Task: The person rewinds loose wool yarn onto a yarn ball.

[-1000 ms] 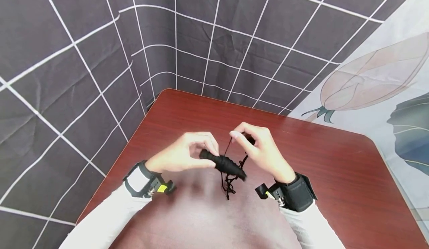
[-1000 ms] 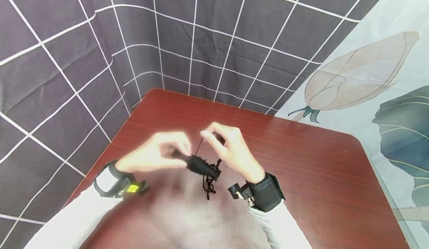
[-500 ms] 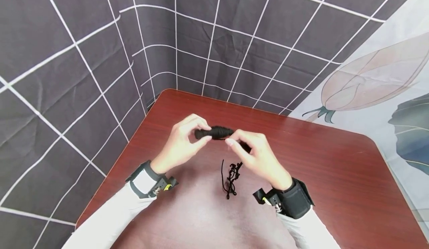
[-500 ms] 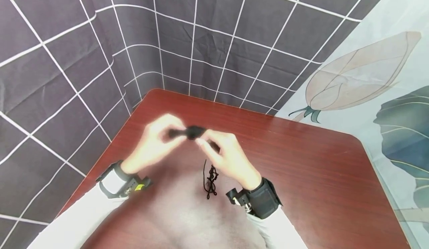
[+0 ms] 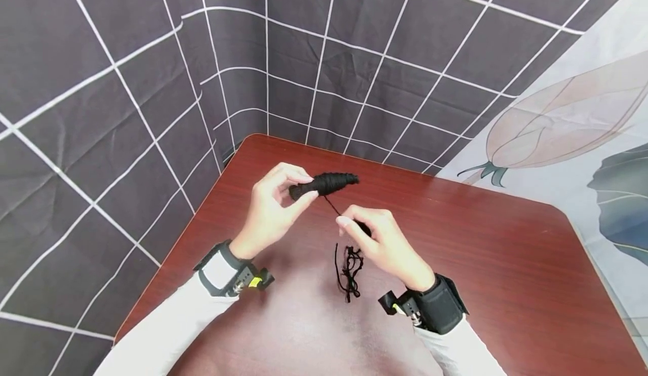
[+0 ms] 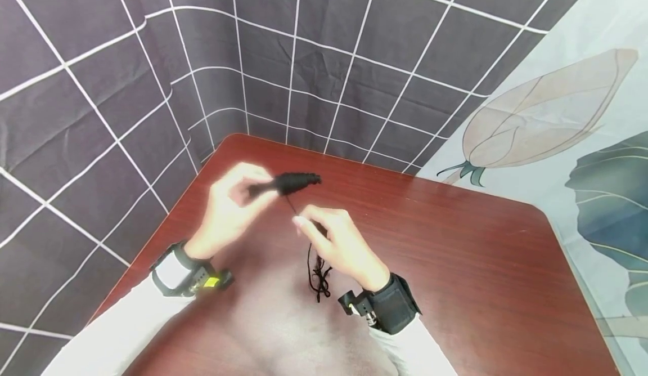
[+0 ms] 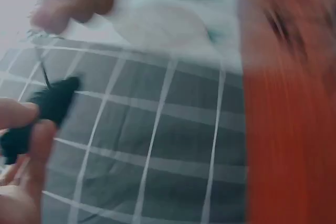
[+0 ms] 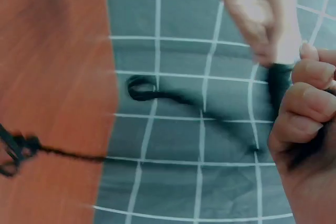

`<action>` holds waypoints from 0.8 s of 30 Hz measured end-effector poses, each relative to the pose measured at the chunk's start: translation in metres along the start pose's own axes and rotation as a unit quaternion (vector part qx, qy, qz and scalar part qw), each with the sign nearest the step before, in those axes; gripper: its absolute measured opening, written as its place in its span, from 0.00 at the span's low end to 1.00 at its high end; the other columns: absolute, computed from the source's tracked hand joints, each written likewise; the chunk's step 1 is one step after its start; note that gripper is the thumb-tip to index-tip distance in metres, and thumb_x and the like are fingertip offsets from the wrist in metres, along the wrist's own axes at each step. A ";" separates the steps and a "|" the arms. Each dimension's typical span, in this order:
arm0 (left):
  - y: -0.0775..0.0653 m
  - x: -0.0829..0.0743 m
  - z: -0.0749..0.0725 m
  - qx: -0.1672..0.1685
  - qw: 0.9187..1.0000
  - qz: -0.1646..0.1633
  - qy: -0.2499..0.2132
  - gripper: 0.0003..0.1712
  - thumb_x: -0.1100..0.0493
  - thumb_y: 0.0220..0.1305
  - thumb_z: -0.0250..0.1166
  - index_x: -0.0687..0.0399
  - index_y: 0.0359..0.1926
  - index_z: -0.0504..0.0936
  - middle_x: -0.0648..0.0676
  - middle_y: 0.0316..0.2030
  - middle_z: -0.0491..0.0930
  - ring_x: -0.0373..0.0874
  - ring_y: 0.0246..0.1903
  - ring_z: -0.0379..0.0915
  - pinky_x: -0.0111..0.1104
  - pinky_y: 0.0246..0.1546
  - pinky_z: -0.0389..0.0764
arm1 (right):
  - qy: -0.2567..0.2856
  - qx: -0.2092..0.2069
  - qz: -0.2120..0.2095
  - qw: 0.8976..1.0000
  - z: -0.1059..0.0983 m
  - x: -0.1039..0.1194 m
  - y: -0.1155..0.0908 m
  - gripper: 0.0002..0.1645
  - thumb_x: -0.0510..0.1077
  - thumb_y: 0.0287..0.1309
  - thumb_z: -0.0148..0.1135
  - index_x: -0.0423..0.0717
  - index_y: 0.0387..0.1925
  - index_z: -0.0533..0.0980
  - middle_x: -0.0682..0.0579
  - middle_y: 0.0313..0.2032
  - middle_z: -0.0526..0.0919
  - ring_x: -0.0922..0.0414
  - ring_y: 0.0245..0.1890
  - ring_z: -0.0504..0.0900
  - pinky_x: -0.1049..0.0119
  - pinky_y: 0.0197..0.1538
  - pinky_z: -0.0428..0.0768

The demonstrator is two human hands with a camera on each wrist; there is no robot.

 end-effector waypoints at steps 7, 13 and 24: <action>-0.012 0.000 0.011 0.225 0.968 -0.042 -0.100 0.12 0.76 0.46 0.67 0.67 0.33 0.76 0.60 0.35 0.75 0.48 0.34 0.73 0.29 0.35 0.81 | -0.025 -0.065 0.003 0.998 -0.024 -0.004 0.006 0.09 0.33 0.54 0.60 0.48 0.23 0.78 0.58 0.20 0.78 0.65 0.19 0.70 0.73 0.21 0.67; -0.004 0.012 0.008 0.104 0.967 -0.040 -0.231 0.14 0.80 0.45 0.65 0.74 0.35 0.73 0.58 0.38 0.76 0.57 0.40 0.71 0.31 0.42 0.80 | -0.009 -0.005 0.011 1.000 -0.003 -0.008 0.002 0.10 0.30 0.56 0.56 0.44 0.23 0.76 0.54 0.19 0.77 0.65 0.18 0.68 0.70 0.22 0.69; -0.011 0.009 0.007 0.219 0.975 -0.020 -0.040 0.10 0.73 0.47 0.67 0.65 0.32 0.77 0.59 0.33 0.76 0.46 0.31 0.74 0.31 0.32 0.81 | -0.025 -0.027 0.021 0.999 -0.021 0.001 0.004 0.10 0.38 0.59 0.57 0.51 0.23 0.76 0.62 0.19 0.76 0.66 0.17 0.67 0.73 0.20 0.65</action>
Point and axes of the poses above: each hand's wrist, its own y-axis towards the middle knuckle, its own z-axis out of the palm, x = y × z, the point moved 4 cm from there along y, towards the middle knuckle
